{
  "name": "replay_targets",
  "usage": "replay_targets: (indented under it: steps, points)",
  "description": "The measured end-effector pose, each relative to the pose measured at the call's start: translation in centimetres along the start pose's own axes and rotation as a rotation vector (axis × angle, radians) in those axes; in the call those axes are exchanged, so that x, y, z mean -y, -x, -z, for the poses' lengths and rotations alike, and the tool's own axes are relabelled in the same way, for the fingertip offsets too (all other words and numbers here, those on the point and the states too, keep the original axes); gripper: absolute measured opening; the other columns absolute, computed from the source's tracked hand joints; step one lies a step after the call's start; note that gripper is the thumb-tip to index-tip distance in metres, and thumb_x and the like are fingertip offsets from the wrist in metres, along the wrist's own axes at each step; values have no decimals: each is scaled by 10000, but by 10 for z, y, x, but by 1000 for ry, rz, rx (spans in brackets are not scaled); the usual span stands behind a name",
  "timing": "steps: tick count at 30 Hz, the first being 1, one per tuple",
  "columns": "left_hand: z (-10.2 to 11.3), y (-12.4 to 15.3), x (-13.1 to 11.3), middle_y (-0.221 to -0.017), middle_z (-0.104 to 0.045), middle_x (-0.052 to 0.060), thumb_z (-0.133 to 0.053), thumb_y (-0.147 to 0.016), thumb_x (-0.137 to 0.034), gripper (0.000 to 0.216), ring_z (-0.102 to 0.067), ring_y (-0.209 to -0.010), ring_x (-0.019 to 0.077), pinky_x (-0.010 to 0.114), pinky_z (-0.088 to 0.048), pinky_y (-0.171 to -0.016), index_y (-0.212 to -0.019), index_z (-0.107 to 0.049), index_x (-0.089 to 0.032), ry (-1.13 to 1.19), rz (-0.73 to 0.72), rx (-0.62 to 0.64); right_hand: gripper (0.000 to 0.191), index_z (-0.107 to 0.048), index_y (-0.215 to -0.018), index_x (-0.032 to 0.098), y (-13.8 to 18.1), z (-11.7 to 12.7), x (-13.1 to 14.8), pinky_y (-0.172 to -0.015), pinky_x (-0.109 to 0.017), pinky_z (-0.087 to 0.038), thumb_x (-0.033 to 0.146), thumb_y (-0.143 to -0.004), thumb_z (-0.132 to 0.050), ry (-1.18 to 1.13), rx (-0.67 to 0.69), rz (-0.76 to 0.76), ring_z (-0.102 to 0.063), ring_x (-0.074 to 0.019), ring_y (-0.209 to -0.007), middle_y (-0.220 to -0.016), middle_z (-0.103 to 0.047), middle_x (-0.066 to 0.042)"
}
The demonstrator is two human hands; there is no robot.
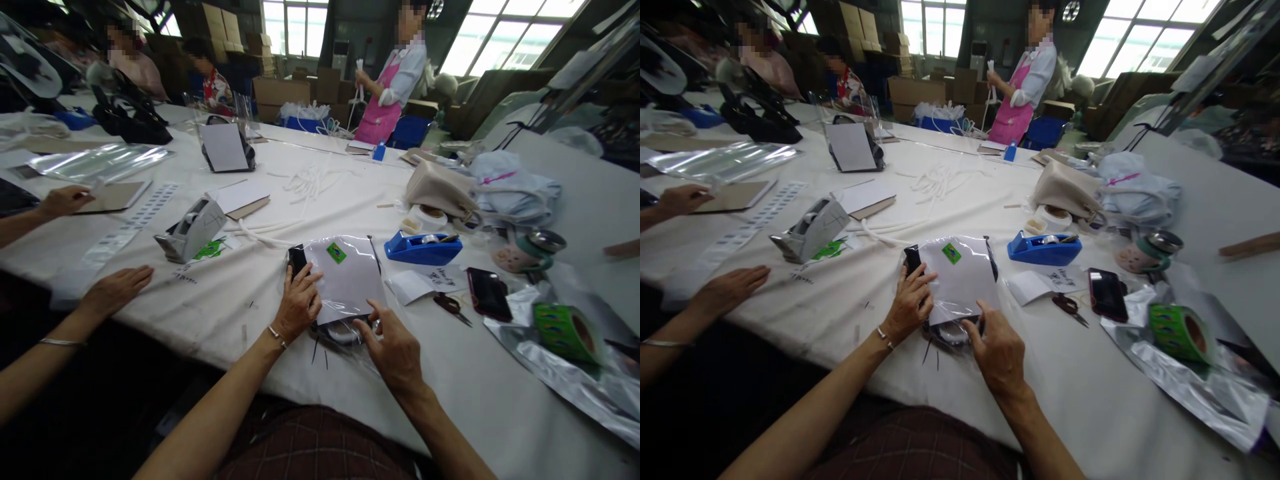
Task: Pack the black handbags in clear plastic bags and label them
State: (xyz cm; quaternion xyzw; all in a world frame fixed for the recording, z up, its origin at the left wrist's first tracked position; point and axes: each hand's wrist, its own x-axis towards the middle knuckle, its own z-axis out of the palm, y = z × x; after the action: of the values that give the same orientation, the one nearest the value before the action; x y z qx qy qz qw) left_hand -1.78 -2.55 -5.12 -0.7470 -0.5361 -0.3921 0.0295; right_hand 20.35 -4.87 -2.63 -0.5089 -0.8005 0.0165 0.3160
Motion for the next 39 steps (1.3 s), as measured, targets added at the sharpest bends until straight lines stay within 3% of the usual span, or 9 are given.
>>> replay_targets:
  steps: [5, 10, 16, 22, 25, 28, 31, 34, 39]
  points:
    - [2, 0, 1, -1245, -653, 62, -478, -854, -100, 174, -399, -1379, 266, 609, -139, -1194, -784, -611, -188, -3, 8, 10, 297, -571, -1247, 203, -31, -5, 15, -789, -359, -471, 220, -971, -461, -101, 103, 266, -600, -232, -890, -971, -665, -91]
    - [6, -1, -1, -1258, -647, 62, -491, -853, -104, 167, -393, -1382, 280, 619, -157, -1188, -766, -607, -187, -8, -7, 44, 342, -575, -1258, 166, -40, -38, 5, -703, -377, -425, 210, -922, -538, 140, 181, 280, -557, -253, -801, -860, -642, -84]
    - [6, -4, -5, -1240, -660, 59, -556, -915, -219, 184, -417, -1365, 301, 642, -180, -1175, -741, -603, -184, -63, 16, 65, 349, -582, -1249, 167, -40, -50, -1, -700, -376, -439, 209, -903, -558, 133, 179, 259, -581, -259, -799, -857, -656, -90]
    - [3, -4, -4, -1236, -662, 55, -519, -922, -170, 209, -432, -1356, 293, 632, -196, -1177, -726, -591, -182, -82, -15, 24, 331, -568, -1272, 200, -58, -15, -30, -779, -323, -517, 255, -954, -493, -225, 22, 85, -653, -195, -821, -979, -703, -64]
    - [1, -4, -2, -1225, -667, 52, -515, -919, -156, 187, -440, -1351, 288, 622, -180, -1186, -750, -590, -186, -67, -28, -22, 289, -624, -1184, 196, -74, 16, -74, -721, -329, -526, 308, -946, -507, -155, -220, -125, -652, -196, -755, -942, -708, -67]
    - [-2, -4, 1, -1225, -667, 49, -513, -917, -149, 176, -443, -1350, 284, 612, -162, -1195, -761, -584, -191, -59, -46, -53, 300, -629, -1171, 164, -97, 33, -119, -833, -400, -508, 213, -920, -472, 81, -332, -67, -646, -252, -931, -1044, -695, -119]
    - [-3, -3, 4, -1237, -661, 49, -514, -915, -151, 185, -439, -1353, 284, 603, -154, -1200, -745, -572, -193, -79, -78, -53, 517, -541, -1307, 143, -133, 27, -145, -1067, -502, -344, 37, -807, -459, 348, -92, 150, -484, -302, -1266, -1323, -583, -148]
    - [-3, -3, 5, -1225, -666, 50, -521, -920, -160, 191, -446, -1347, 285, 595, -164, -1200, -736, -563, -191, -66, -81, -62, 683, -426, -1401, 118, -178, 13, -155, -1160, -534, -143, 39, -735, -556, 517, 247, 54, -306, -316, -1405, -1493, -411, -164]
    - [-4, -4, 3, -1208, -676, 47, -544, -920, -147, 191, -472, -1325, 287, 596, -187, -1189, -732, -556, -180, -15, -55, -95, 476, -669, -1062, 137, -235, 3, -170, -1074, -533, -288, 350, -647, -767, 530, 565, -227, -606, -349, -1089, -1094, -698, -166]
